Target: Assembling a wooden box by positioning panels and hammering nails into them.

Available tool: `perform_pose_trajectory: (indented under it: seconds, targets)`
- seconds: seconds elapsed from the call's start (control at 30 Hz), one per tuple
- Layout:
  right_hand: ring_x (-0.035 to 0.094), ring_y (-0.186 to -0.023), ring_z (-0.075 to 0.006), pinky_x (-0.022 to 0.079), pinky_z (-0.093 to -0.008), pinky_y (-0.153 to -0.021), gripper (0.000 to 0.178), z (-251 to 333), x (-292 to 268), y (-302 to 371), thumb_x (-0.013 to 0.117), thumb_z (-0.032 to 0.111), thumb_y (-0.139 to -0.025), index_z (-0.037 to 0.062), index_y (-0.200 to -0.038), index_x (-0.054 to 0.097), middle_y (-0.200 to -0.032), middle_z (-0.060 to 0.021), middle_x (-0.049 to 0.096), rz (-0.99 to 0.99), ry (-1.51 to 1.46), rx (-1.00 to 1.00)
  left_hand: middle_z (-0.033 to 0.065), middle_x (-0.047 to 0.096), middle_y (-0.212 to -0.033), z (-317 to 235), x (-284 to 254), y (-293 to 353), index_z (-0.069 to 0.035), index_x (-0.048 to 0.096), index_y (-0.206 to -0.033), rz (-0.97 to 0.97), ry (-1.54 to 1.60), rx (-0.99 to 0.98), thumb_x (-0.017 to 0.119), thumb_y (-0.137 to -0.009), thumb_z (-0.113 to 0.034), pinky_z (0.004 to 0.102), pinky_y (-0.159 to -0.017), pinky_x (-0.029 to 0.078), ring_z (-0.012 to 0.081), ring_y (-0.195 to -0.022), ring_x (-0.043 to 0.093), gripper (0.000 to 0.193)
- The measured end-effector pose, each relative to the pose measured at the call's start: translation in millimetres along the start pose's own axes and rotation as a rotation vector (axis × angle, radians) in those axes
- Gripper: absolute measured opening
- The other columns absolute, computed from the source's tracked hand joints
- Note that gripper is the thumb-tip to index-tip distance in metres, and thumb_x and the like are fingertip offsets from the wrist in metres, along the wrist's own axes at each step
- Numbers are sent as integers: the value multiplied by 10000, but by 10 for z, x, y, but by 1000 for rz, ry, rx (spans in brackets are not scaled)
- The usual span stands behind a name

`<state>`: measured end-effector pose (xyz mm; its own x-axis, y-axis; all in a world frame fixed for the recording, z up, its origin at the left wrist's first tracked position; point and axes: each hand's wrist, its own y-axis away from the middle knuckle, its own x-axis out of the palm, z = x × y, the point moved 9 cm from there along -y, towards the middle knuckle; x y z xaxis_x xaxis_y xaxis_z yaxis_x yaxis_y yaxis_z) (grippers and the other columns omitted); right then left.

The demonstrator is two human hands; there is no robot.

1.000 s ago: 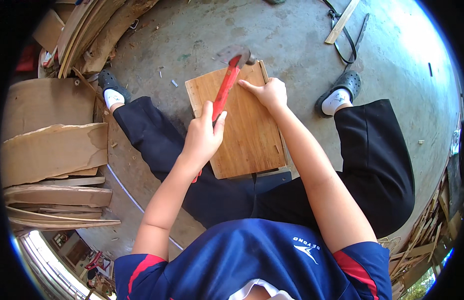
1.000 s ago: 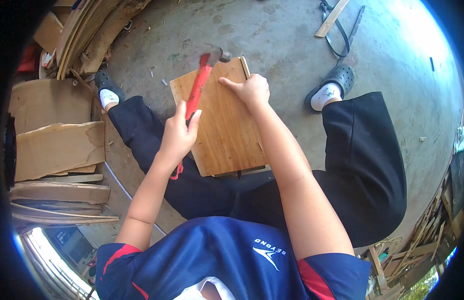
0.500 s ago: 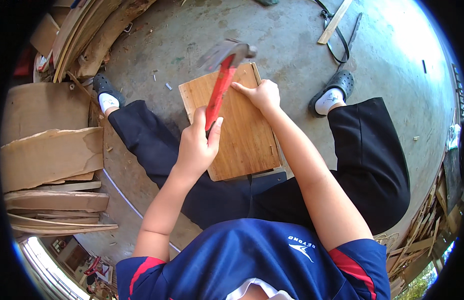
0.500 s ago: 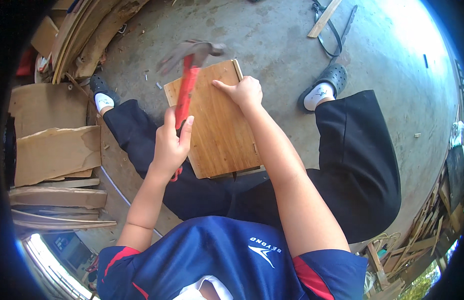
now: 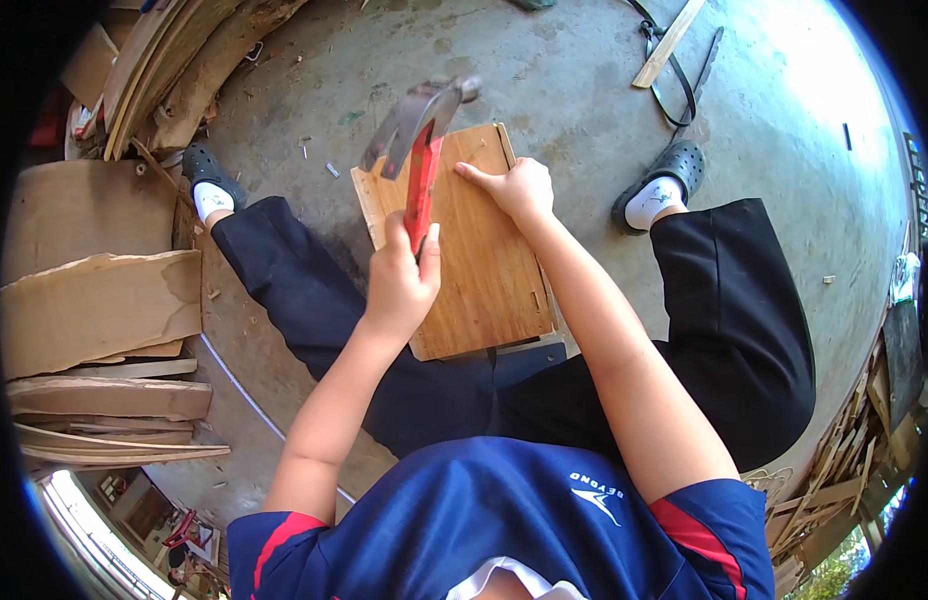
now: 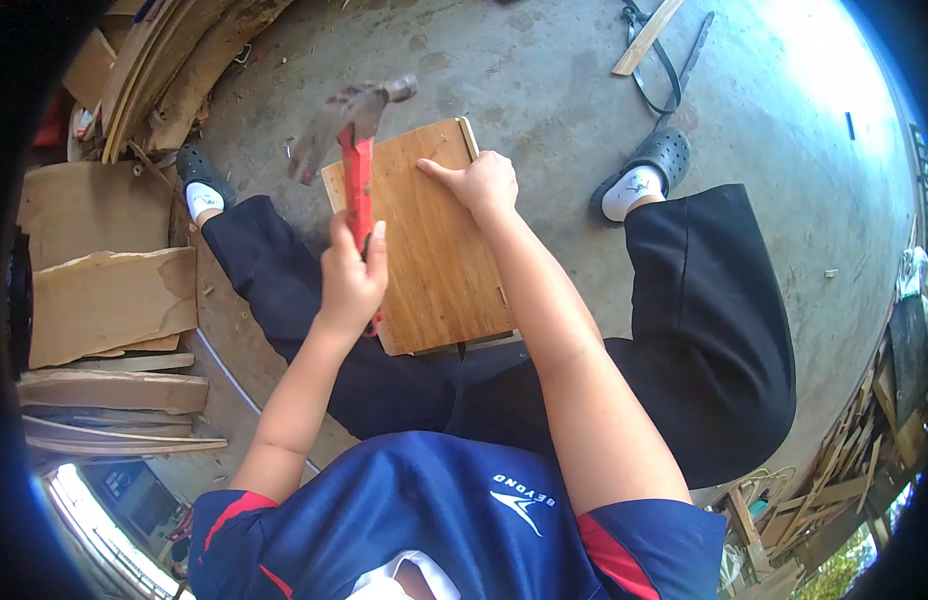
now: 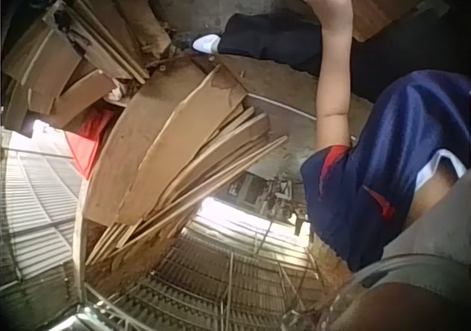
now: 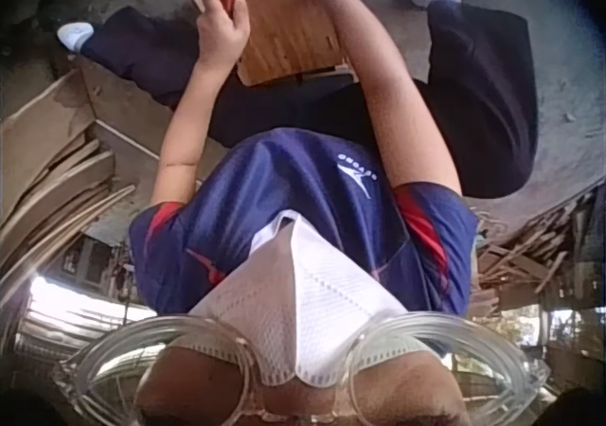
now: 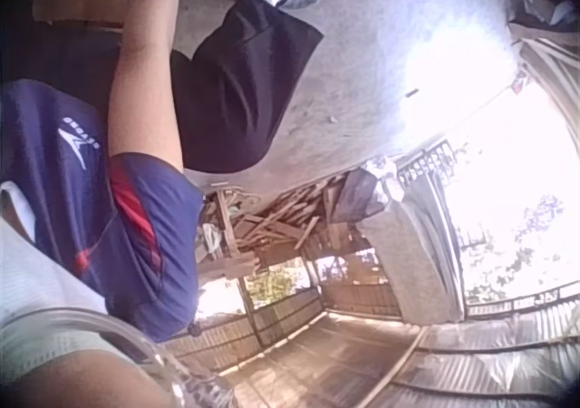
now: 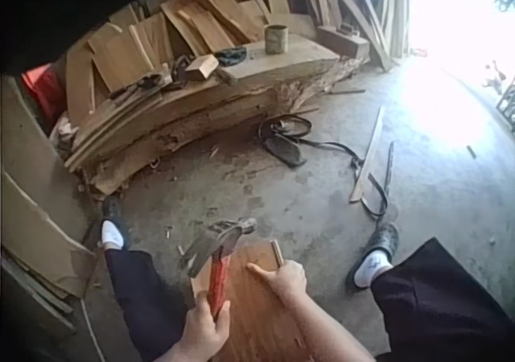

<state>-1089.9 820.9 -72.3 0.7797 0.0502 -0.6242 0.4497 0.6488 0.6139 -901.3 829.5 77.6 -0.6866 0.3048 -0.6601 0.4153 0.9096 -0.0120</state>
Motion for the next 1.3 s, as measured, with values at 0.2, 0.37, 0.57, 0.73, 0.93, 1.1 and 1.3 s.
perform_pose_trajectory:
  seconds: [0.2,0.37,0.57,0.73,0.93,1.1,1.3]
  targets:
    - [692,-823,-284,557,-375,-733,900,-68,-56,-61,719,784,-507,-54,-832,681,-866,-175,695,-86,43,-29,231,554,-593,-32,116,-88,-6,413,-1038,224,-96,-57,582,-916,-131,474,-476,429,425,-561,591,243]
    - [692,-821,-284,556,-374,-734,907,-37,-17,-19,717,789,-502,-57,-828,681,-858,-174,695,-40,3,-11,189,573,-644,-298,-114,-100,-21,425,-1041,30,52,-1,579,-923,-114,409,-492,444,388,-589,618,216]
    - [691,-829,-286,557,-373,-734,925,-21,-5,-35,713,795,-498,-62,-844,679,-871,-177,694,2,6,-1,231,558,-595,217,169,-21,2,414,-1024,207,-178,-78,571,-919,-126,477,-487,431,439,-565,588,228]
    - [691,-788,-284,555,-379,-706,911,-81,-23,-22,706,798,-508,-63,-803,671,-839,-186,690,-50,7,-17,210,572,-623,-221,-101,-61,-1,426,-1019,100,-1,-38,589,-914,-112,429,-489,448,407,-574,607,224]
    - [690,-824,-278,555,-373,-737,935,-15,12,-8,689,813,-504,-59,-841,685,-869,-178,695,1,27,-4,249,565,-601,343,247,-10,6,409,-1017,174,-176,-126,562,-926,-170,493,-480,436,444,-573,588,250]
    - [690,-825,-278,555,-373,-739,936,-32,-8,-5,682,820,-504,-57,-833,687,-855,-176,695,-24,47,-13,243,579,-628,1,-39,-11,-17,424,-1040,226,-118,-125,582,-915,-140,466,-488,447,429,-601,608,236]
    - [688,-836,-285,552,-370,-752,954,-12,10,33,673,827,-508,-62,-854,683,-872,-181,692,13,46,11,220,591,-680,-35,-156,-6,-19,446,-1039,-42,50,-38,580,-915,-92,439,-509,456,410,-637,619,197]
